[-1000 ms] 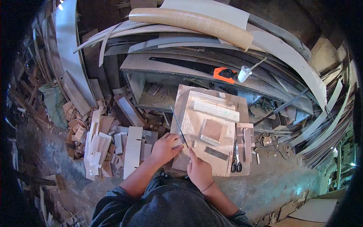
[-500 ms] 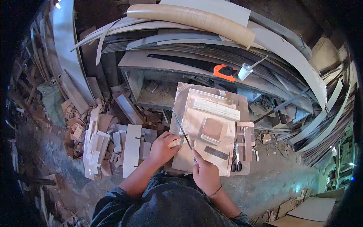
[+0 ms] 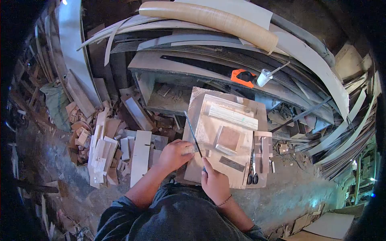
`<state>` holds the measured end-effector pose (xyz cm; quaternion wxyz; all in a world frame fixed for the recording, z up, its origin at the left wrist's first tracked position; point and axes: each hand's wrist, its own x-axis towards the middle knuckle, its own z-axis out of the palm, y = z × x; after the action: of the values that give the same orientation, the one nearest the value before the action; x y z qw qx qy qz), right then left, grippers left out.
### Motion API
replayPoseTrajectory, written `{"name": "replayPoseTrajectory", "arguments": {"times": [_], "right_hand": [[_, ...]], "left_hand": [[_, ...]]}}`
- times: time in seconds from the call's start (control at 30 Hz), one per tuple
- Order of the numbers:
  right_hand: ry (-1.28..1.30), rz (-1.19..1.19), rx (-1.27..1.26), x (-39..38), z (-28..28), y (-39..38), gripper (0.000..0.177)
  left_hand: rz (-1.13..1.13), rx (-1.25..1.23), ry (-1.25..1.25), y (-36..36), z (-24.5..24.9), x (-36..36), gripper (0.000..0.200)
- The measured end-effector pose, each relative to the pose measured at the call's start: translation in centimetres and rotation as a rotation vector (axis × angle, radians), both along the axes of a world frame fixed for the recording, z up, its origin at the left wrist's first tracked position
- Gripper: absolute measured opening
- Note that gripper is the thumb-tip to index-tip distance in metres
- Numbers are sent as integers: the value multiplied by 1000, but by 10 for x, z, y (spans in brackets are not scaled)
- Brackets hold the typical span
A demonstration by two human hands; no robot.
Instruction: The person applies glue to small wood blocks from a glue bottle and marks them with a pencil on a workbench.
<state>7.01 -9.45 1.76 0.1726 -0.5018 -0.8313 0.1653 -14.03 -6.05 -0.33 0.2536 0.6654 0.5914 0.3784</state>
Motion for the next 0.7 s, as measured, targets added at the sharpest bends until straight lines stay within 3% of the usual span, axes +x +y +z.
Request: {"name": "replayPoseTrajectory", "arguments": {"times": [0.3,0.7], "right_hand": [[-6,-24,-87,-6,4,-1,55],[-22,-51,17,-9,-8,-4,55]], "left_hand": [[-17,-66,12,2,0,-1,39],[-18,-53,46,1,-3,1,40]]}}
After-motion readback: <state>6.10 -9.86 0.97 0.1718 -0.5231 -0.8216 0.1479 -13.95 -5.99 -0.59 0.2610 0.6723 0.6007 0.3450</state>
